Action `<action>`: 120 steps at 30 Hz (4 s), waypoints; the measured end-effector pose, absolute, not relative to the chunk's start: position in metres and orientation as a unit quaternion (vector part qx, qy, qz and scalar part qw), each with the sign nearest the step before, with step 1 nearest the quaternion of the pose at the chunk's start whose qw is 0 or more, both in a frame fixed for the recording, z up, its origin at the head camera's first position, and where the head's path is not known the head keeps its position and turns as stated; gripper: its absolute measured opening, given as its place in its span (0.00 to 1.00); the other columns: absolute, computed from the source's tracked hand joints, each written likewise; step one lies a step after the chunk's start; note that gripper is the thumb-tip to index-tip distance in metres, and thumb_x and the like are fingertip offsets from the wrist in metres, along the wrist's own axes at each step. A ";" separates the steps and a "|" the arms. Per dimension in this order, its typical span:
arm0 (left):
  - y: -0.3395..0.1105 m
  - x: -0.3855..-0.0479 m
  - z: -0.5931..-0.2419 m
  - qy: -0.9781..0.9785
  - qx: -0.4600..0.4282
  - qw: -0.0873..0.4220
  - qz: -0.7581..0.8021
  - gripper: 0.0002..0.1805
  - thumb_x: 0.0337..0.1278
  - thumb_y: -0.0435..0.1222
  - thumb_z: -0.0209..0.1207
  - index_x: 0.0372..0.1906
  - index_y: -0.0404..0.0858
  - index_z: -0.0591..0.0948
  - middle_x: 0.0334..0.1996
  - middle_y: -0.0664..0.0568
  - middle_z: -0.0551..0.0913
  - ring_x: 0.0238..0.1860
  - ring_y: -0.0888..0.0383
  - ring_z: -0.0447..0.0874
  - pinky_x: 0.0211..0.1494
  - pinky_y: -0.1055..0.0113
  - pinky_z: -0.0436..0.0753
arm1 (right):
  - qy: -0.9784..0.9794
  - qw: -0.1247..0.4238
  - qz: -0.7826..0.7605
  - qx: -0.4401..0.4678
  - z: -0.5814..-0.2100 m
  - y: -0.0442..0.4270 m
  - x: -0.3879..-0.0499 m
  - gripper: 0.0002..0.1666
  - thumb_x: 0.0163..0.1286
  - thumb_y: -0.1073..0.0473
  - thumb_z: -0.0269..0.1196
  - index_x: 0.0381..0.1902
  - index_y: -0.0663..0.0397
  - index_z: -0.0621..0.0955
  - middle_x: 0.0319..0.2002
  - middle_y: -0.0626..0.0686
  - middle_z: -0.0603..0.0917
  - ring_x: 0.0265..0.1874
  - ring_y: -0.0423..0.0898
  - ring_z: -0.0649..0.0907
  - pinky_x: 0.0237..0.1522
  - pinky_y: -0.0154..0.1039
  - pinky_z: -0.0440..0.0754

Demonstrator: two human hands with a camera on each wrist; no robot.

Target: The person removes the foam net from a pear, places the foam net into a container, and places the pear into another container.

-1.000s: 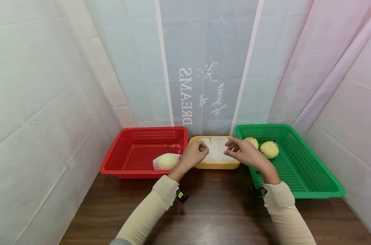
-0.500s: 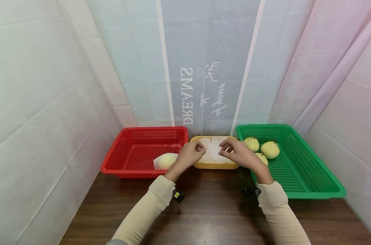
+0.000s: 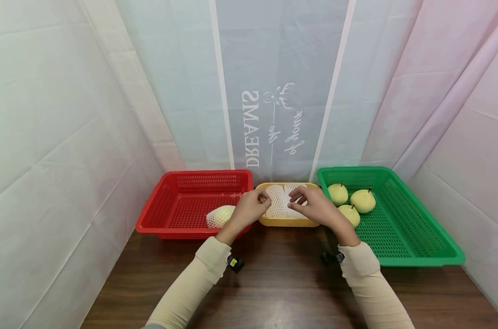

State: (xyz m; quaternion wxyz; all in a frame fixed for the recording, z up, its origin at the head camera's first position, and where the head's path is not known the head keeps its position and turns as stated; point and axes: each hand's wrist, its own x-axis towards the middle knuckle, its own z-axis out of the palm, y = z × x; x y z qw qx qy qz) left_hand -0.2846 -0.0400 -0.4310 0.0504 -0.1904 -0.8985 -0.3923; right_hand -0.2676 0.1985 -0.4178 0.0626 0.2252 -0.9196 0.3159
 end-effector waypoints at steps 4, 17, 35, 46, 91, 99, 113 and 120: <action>-0.043 -0.286 -0.431 -0.898 -0.191 0.056 -0.392 0.07 0.70 0.39 0.61 0.41 0.42 0.87 0.32 0.53 0.86 0.31 0.62 0.80 0.36 0.68 0.79 | -0.922 0.071 0.307 0.225 -0.420 0.194 -0.268 0.15 0.75 0.57 0.70 0.54 0.58 0.85 0.45 0.55 0.92 0.43 0.52 0.91 0.44 0.49 0.89; -0.054 -0.286 -0.432 -0.899 -0.185 0.053 -0.394 0.07 0.72 0.39 0.61 0.43 0.41 0.86 0.34 0.52 0.87 0.34 0.60 0.81 0.38 0.66 0.81 | -0.921 0.054 0.318 0.218 -0.420 0.176 -0.269 0.18 0.76 0.55 0.69 0.57 0.60 0.84 0.46 0.55 0.91 0.45 0.52 0.91 0.47 0.50 0.89; -0.071 -0.285 -0.432 -0.903 -0.159 0.049 -0.397 0.07 0.72 0.39 0.61 0.44 0.41 0.86 0.35 0.52 0.87 0.34 0.59 0.81 0.41 0.64 0.82 | -0.911 0.050 0.343 0.225 -0.435 0.148 -0.279 0.15 0.74 0.58 0.70 0.53 0.60 0.85 0.45 0.56 0.90 0.42 0.52 0.90 0.47 0.49 0.89; -0.084 -0.289 -0.438 -0.909 -0.142 0.032 -0.391 0.06 0.73 0.40 0.61 0.45 0.43 0.86 0.36 0.52 0.86 0.34 0.59 0.82 0.41 0.63 0.82 | -0.916 0.038 0.337 0.215 -0.441 0.128 -0.280 0.15 0.73 0.53 0.72 0.51 0.56 0.86 0.45 0.53 0.90 0.43 0.47 0.89 0.46 0.45 0.89; -0.136 -0.306 -0.452 -0.949 -0.143 -0.045 -0.277 0.26 0.63 0.47 0.71 0.57 0.33 0.83 0.49 0.44 0.85 0.47 0.51 0.83 0.54 0.53 0.85 | -0.926 0.034 0.333 0.175 -0.451 0.089 -0.291 0.24 0.76 0.47 0.68 0.56 0.61 0.81 0.43 0.57 0.91 0.39 0.48 0.88 0.44 0.45 0.86; -0.139 -0.308 -0.456 -0.950 -0.137 -0.105 -0.261 0.31 0.60 0.47 0.74 0.64 0.38 0.79 0.52 0.45 0.80 0.49 0.51 0.80 0.57 0.52 0.83 | -0.922 0.028 0.347 0.167 -0.453 0.084 -0.292 0.27 0.75 0.47 0.69 0.59 0.63 0.81 0.41 0.56 0.90 0.37 0.46 0.86 0.41 0.43 0.85; -0.141 -0.306 -0.456 -0.950 -0.140 -0.153 -0.233 0.40 0.56 0.33 0.70 0.75 0.39 0.71 0.62 0.40 0.78 0.53 0.48 0.77 0.58 0.49 0.80 | -0.892 -0.020 0.434 0.122 -0.457 0.076 -0.294 0.31 0.73 0.53 0.71 0.64 0.68 0.77 0.38 0.58 0.90 0.25 0.45 0.88 0.29 0.37 0.86; -0.142 -0.308 -0.459 -0.953 -0.140 -0.150 -0.222 0.41 0.58 0.34 0.70 0.77 0.38 0.69 0.68 0.37 0.75 0.59 0.44 0.77 0.63 0.45 0.79 | -0.877 -0.052 0.468 0.101 -0.453 0.074 -0.296 0.33 0.73 0.55 0.71 0.66 0.71 0.75 0.40 0.58 0.90 0.36 0.61 0.92 0.31 0.36 0.86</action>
